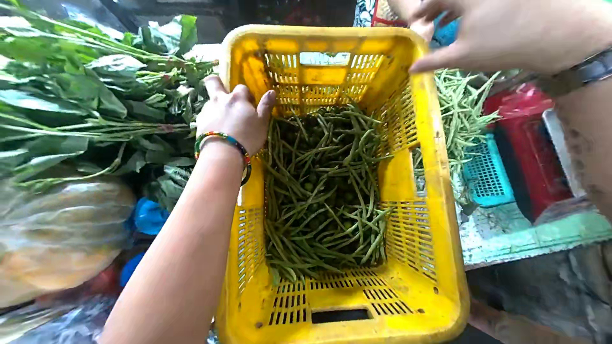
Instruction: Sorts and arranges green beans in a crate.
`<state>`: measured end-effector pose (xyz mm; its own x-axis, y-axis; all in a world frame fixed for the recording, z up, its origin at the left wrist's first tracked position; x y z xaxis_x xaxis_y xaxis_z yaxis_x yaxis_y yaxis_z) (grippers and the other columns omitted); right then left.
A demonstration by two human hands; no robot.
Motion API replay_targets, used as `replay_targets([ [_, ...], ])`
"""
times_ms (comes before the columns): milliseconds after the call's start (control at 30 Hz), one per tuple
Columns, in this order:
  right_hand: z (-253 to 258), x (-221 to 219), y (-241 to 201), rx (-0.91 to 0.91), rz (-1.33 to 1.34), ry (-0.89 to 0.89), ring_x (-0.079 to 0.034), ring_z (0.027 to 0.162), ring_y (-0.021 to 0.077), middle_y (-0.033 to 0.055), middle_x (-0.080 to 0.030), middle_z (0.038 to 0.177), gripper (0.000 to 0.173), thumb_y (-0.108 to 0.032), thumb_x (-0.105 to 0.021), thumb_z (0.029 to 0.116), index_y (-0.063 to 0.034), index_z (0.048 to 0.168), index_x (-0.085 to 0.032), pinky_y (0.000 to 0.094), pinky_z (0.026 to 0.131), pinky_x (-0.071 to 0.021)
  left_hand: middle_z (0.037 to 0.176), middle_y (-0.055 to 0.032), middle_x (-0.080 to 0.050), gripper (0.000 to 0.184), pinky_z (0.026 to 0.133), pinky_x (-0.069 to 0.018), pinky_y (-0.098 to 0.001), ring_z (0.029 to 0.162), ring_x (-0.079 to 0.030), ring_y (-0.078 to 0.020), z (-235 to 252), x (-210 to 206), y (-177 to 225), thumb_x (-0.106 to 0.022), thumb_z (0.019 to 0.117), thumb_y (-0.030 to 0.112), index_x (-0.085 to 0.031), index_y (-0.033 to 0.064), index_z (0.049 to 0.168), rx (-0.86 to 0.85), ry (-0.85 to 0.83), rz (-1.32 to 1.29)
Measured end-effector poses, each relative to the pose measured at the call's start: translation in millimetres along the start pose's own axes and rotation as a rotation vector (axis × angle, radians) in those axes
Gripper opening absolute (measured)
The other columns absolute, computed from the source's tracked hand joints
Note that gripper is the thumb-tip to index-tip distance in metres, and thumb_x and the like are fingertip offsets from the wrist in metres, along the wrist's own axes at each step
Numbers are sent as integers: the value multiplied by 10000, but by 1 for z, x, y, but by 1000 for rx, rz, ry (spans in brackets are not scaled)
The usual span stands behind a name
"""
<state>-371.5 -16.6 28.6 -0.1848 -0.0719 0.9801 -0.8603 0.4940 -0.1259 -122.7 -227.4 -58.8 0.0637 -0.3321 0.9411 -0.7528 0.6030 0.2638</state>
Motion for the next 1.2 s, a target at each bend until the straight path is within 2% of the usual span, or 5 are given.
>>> replay_targets([
  [267,44,-196,-43,-98,-321,-609,-453,1341,581,370,-457,1473,958,-212,-834,843,-153,1630,-291,767,1054,-341,1612,-258,-305,743,928,-482,-704,1225,-579,-500,0,1,-1,-342,1006,716,-629,113,1331,-25,-3,-9],
  [500,72,-221,-25,-291,4,-532,-456,1398,475,284,-463,1521,1016,-740,-707,812,-237,1611,-332,701,1104,-362,1630,-247,-289,779,942,-493,-683,1252,-574,-482,3,1,-2,-361,994,733,-633,79,1320,-22,-27,-66],
  [667,58,-209,-44,-169,130,-603,-577,1276,411,238,-626,1336,717,-575,-752,883,-125,1413,-577,659,1066,-424,1616,-263,-302,790,921,-499,-681,1215,-593,-494,5,2,-5,-328,1003,729,-623,71,1326,-34,-45,-91],
  [900,12,-235,-52,-80,-125,-699,-370,1402,565,301,-151,1664,1455,-561,-988,547,-283,1672,-108,731,1058,-382,1586,-280,-335,786,941,-473,-694,1257,-561,-497,3,1,-2,-302,1013,720,-637,68,1297,-56,-57,-77],
  [1200,-2,-244,-57,-124,-209,-630,-344,1426,554,316,-154,1658,1498,-628,-962,534,-358,1666,-20,751,1053,-353,1589,-291,-321,803,929,-480,-699,1238,-570,-506,4,0,-2,-312,1001,737,-635,72,1315,-58,-54,-76],
])
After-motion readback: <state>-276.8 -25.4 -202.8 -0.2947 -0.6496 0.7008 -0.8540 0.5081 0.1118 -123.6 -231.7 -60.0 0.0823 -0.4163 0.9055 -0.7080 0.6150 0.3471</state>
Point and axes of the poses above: each hand's wrist, its own z-axis towards the middle knuckle, its own x-axis out of the back of the hand, y = z × x, the point moved 9 cm from there along z, towards the middle knuckle
